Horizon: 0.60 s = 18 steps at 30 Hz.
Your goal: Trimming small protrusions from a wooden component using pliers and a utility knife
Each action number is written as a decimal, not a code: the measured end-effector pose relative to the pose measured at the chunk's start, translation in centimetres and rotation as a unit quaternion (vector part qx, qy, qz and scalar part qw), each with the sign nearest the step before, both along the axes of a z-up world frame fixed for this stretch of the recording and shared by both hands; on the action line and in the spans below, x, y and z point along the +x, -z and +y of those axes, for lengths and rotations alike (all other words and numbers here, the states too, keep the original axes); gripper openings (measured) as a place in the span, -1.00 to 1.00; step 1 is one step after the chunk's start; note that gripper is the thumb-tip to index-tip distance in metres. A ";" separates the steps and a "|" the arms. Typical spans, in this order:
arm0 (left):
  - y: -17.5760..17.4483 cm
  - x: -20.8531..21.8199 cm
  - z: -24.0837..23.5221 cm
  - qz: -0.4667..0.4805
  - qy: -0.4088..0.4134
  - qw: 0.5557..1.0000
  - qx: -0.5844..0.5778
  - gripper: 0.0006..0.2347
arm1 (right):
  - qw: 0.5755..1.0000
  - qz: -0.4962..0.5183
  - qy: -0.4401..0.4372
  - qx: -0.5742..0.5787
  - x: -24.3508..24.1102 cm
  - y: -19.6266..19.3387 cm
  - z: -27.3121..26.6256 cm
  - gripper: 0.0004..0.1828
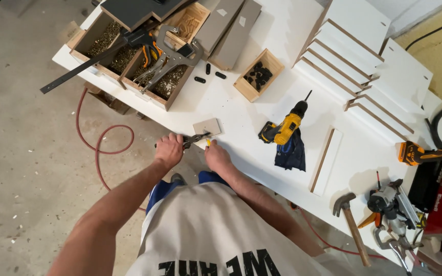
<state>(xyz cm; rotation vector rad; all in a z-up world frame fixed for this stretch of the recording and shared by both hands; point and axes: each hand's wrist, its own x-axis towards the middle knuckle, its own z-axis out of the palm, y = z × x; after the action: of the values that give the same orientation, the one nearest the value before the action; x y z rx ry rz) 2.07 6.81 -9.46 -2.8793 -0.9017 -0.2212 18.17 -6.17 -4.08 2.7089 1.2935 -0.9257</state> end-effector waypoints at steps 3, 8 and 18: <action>-1.0 1.0 1.6 0.109 -0.021 0.964 -0.241 -0.78 | 1.000 0.006 0.006 0.015 0.2 -1.3 0.8 -0.51; -3.0 0.9 0.4 0.125 -0.055 0.948 -0.288 -0.75 | 0.999 -0.020 -0.012 0.022 0.4 0.7 0.8 -0.52; -1.0 0.8 3.0 0.116 0.005 0.913 -0.391 -0.61 | 0.999 0.016 0.005 0.037 -0.1 -2.4 0.4 -0.49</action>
<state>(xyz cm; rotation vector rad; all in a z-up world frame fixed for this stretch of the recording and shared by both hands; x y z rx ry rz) 2.82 9.82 -8.44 -3.4904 -1.1210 0.6168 18.06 -5.72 -1.70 2.7684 1.3479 -0.9449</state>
